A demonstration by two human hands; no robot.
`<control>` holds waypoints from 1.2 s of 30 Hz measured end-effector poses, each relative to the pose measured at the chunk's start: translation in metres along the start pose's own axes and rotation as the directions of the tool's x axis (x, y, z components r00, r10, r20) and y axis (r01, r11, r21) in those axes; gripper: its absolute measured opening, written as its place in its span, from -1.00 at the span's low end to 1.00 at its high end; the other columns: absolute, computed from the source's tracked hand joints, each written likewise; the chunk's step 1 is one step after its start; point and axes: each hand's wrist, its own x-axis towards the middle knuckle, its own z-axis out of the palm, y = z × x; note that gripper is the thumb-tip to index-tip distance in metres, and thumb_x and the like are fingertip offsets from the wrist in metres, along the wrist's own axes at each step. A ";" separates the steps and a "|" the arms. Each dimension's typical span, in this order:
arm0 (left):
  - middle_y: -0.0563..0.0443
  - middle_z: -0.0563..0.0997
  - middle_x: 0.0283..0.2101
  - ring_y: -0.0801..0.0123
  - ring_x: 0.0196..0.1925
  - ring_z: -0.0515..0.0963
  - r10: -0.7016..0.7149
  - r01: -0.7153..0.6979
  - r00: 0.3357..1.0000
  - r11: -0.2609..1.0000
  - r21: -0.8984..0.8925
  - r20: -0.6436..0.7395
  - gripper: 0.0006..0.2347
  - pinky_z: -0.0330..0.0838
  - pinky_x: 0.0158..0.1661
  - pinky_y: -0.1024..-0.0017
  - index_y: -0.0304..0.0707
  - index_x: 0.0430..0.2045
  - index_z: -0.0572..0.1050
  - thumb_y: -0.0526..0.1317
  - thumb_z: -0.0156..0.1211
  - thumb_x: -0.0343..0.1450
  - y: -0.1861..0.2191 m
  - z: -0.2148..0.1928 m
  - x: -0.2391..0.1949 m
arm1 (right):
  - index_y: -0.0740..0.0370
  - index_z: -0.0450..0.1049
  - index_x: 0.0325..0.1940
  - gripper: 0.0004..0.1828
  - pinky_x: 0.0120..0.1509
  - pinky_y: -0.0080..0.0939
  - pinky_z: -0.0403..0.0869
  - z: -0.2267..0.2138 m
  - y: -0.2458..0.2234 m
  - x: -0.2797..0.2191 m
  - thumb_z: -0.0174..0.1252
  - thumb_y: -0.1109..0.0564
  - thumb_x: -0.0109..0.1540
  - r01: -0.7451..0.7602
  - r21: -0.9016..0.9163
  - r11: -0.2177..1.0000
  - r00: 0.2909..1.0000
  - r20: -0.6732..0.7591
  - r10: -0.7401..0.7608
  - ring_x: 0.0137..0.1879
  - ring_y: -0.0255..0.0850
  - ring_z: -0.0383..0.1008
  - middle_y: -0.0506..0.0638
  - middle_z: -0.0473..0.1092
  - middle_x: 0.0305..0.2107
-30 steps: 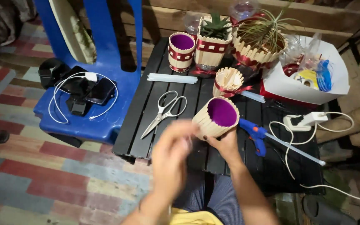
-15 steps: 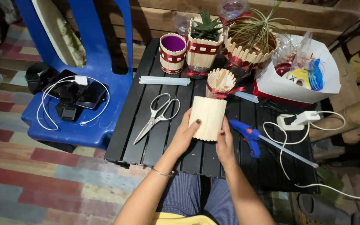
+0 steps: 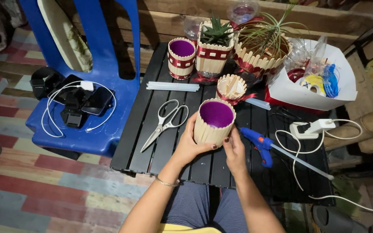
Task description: The person is finishing a craft project by gluing popsicle sticks around a purple plastic cup to create a pencil holder.
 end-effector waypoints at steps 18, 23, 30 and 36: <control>-0.19 0.13 0.31 0.03 0.46 0.12 0.237 -0.237 0.971 0.972 -0.008 0.040 -0.04 0.11 0.37 0.05 -0.03 0.43 0.13 -0.44 0.56 0.08 -0.032 0.001 0.001 | 0.28 -0.05 0.57 -0.18 0.54 0.09 0.15 -0.004 0.005 -0.001 0.03 -0.07 0.31 0.108 0.283 0.953 0.993 0.021 -0.118 0.48 -0.04 0.13 0.19 0.12 0.40; -0.21 0.15 0.29 -0.02 0.47 0.10 0.261 -0.262 0.964 0.965 0.028 0.043 -0.04 0.07 0.37 -0.02 -0.07 0.43 0.11 -0.42 0.56 0.09 -0.030 0.000 0.001 | 0.25 -0.04 0.56 -0.10 0.53 0.07 0.18 -0.002 -0.006 -0.001 0.17 -0.06 0.24 0.089 0.257 0.962 0.994 0.038 -0.102 0.47 -0.06 0.16 0.17 0.14 0.39; -0.37 0.18 0.35 -0.28 0.45 0.11 0.201 -0.200 0.980 0.961 0.193 0.013 -0.07 0.02 0.37 -0.11 -0.20 0.31 0.10 -0.35 0.57 0.02 -0.007 0.007 -0.004 | 0.29 -0.05 0.57 -0.15 0.55 0.12 0.12 0.003 -0.027 0.003 0.09 -0.06 0.29 0.020 0.231 0.973 0.998 0.057 -0.034 0.51 0.03 0.10 0.24 0.09 0.42; -0.33 0.34 0.26 -0.27 0.37 0.29 0.001 0.000 1.000 0.978 0.209 -0.009 -0.01 0.16 0.31 -0.10 -0.04 0.32 0.13 -0.22 0.61 -0.06 -0.001 0.006 -0.001 | 0.33 0.00 0.55 -0.23 0.56 0.12 0.11 0.004 -0.018 0.002 0.05 -0.02 0.33 0.018 0.172 0.985 1.000 0.014 -0.020 0.51 0.03 0.10 0.25 0.12 0.42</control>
